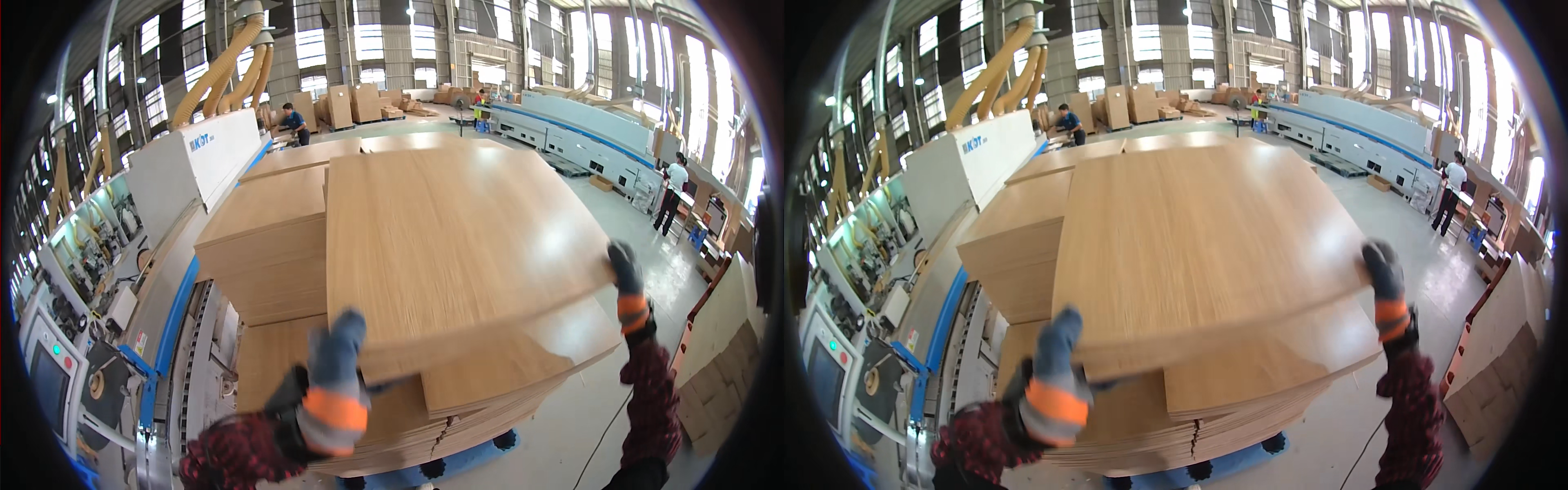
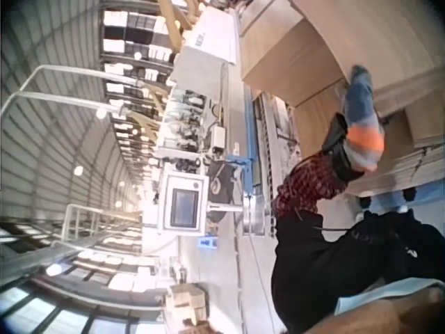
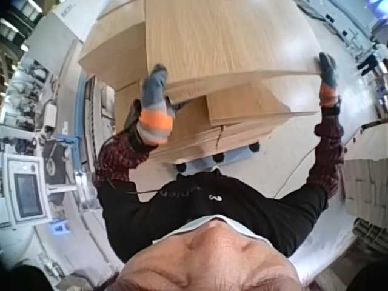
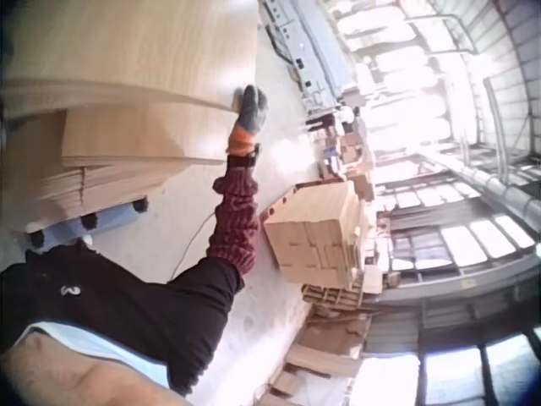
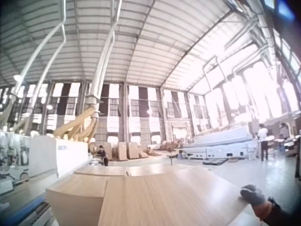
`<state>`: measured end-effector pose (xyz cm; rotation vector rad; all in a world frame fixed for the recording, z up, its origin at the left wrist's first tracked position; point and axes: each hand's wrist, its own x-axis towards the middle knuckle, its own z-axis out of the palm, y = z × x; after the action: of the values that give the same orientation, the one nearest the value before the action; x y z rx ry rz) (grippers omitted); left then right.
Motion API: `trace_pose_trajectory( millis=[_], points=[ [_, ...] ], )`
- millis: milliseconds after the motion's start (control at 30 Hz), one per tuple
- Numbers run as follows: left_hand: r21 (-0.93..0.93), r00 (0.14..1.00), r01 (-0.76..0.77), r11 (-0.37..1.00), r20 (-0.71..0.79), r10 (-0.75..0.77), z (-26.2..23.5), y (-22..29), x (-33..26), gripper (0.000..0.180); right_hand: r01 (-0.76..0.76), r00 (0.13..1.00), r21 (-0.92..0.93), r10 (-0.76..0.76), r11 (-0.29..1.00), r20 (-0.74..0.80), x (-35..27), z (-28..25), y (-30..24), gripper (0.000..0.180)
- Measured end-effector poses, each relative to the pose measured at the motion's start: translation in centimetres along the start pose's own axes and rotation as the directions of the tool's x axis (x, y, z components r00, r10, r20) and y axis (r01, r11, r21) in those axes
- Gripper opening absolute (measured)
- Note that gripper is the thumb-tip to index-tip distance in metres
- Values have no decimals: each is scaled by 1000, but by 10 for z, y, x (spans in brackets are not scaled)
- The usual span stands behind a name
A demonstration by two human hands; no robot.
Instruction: The person repeatedly picks up rectangular wooden panels from a conveyor belt and stacks them onto a growing pile on a blue pallet. The person wears gloves and a plaid shirt while performing this repetitive stacking task in a factory setting.
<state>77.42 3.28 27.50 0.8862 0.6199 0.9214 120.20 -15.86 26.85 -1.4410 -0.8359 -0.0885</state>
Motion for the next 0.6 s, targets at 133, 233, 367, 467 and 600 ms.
trace_pose_trajectory(
  millis=[133, 233, 367, 467, 600],
  points=[
    [103, 968, -126, 987, -205, 145, -60, -73, -43, 25, 430, 869, -751, -456, 501, 193, -105, -25, 29, 26],
    [-299, 970, 152, 942, -137, -200, -79, -113, -62, 23, 493, 832, -570, -547, 657, 90, -154, -23, 36, 21],
    [229, 985, 170, 958, -14, -172, -89, -116, -66, 42, 528, 753, -831, -551, 178, 360, -159, -5, 11, 26],
    [491, 951, -83, 867, 299, -78, -104, -92, -29, 47, 208, 958, -908, -264, 364, 114, -156, 22, -17, 27],
    [404, 969, -43, 914, 240, -60, -128, -49, 10, 46, -67, 984, -867, -113, 493, -141, -188, 55, -56, 33]
  ],
)
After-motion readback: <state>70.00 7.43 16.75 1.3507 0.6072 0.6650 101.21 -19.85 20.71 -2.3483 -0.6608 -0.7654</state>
